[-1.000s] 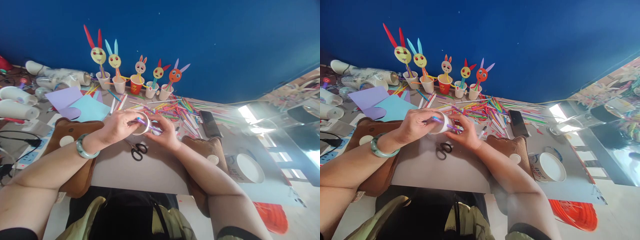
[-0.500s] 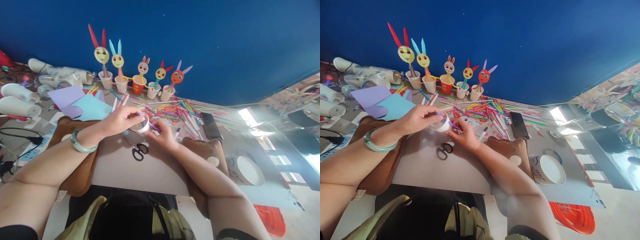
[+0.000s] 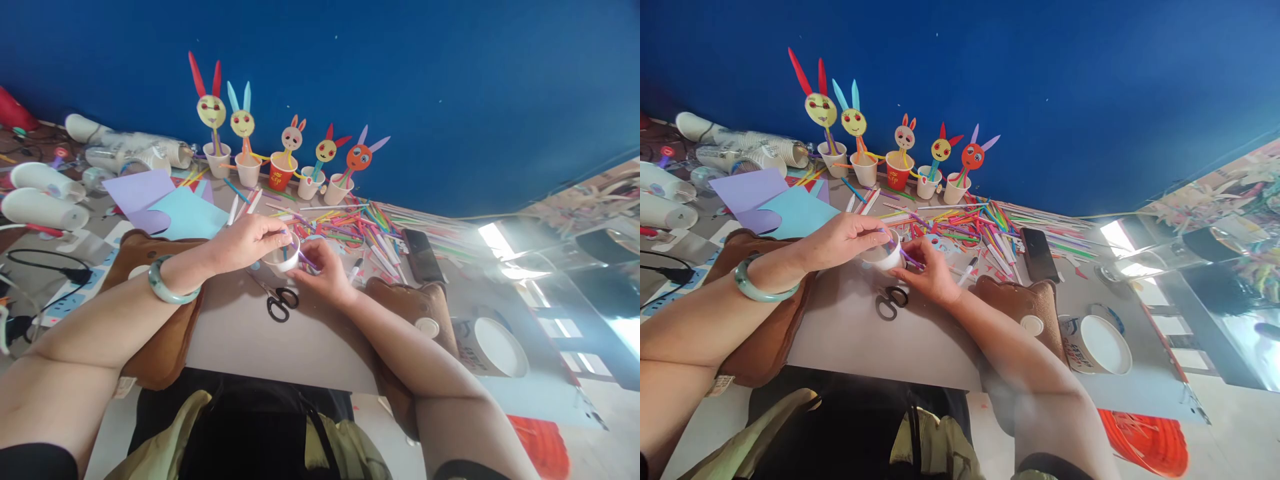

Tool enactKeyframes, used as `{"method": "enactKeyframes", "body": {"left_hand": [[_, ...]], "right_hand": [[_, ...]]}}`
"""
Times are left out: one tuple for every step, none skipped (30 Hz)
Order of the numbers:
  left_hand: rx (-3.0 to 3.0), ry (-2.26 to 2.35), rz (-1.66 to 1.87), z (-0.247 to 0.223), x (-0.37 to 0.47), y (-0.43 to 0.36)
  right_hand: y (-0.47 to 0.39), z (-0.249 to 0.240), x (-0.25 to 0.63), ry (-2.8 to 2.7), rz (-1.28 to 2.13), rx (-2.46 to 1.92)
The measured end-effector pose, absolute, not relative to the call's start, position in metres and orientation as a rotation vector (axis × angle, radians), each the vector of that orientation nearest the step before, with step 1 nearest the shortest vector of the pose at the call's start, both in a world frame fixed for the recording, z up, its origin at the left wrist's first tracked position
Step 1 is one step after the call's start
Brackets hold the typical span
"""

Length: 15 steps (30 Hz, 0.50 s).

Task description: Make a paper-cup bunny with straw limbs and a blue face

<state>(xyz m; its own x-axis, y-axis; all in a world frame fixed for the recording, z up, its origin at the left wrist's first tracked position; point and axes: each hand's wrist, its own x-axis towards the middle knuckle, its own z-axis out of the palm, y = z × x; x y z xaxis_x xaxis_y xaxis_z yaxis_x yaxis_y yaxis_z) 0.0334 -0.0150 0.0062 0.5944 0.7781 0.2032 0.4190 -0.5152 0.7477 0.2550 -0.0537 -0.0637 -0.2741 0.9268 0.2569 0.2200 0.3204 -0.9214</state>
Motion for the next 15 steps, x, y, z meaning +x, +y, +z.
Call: {"method": "enactKeyframes", "body": {"left_hand": [[2.158, 0.952, 0.678, 0.0059, 0.0348, -0.0158], [2.154, 0.953, 0.653, 0.0057, 0.0364, -0.0167], [2.153, 0.951, 0.629, 0.0054, 0.0382, -0.0175], [2.154, 0.947, 0.604, 0.0052, 0.0399, -0.0182], [2.159, 0.946, 0.581, 0.005, 0.0415, -0.0188], [2.166, 0.948, 0.561, 0.0048, 0.0427, -0.0191], [2.171, 0.952, 0.545, 0.0045, 0.0435, -0.0191], [2.169, 0.962, 0.535, 0.0042, 0.0437, -0.0189], [2.159, 0.977, 0.534, 0.0038, 0.0435, -0.0185], [2.142, 0.992, 0.535, 0.0034, 0.043, -0.018], [2.122, 1.008, 0.537, 0.0029, 0.0422, -0.0174], [2.106, 1.021, 0.537, 0.0024, 0.0413, -0.0167], [2.096, 1.031, 0.534, 0.0018, 0.0405, -0.0161], [2.092, 1.035, 0.531, 0.0013, 0.0398, -0.0155], [2.092, 1.038, 0.529, 0.0007, 0.0394, -0.015]], "right_hand": [[-0.0543, -0.0627, 0.2548, -1.73, 1.008, -1.036], [-0.0549, -0.0612, 0.2546, -1.764, 0.997, -1.032], [-0.0557, -0.0594, 0.2543, -1.804, 0.984, -1.025], [-0.0565, -0.0575, 0.254, -1.846, 0.972, -1.017], [-0.0574, -0.0558, 0.2537, -1.885, 0.961, -1.011], [-0.0582, -0.0543, 0.2532, -1.918, 0.951, -1.007], [-0.059, -0.0533, 0.2528, -1.942, 0.939, -1.007], [-0.0597, -0.0528, 0.2523, -1.958, 0.929, -1.011], [-0.0601, -0.0528, 0.2519, -1.963, 0.921, -1.017], [-0.0605, -0.0532, 0.2515, -1.962, 0.918, -1.024], [-0.0606, -0.0539, 0.2512, -1.953, 0.919, -1.03], [-0.0606, -0.0548, 0.2509, -1.942, 0.922, -1.035], [-0.0605, -0.0559, 0.2505, -1.928, 0.924, -1.035], [-0.0604, -0.057, 0.2502, -1.915, 0.927, -1.031], [-0.0603, -0.0582, 0.2498, -1.903, 0.927, -1.022]]}}
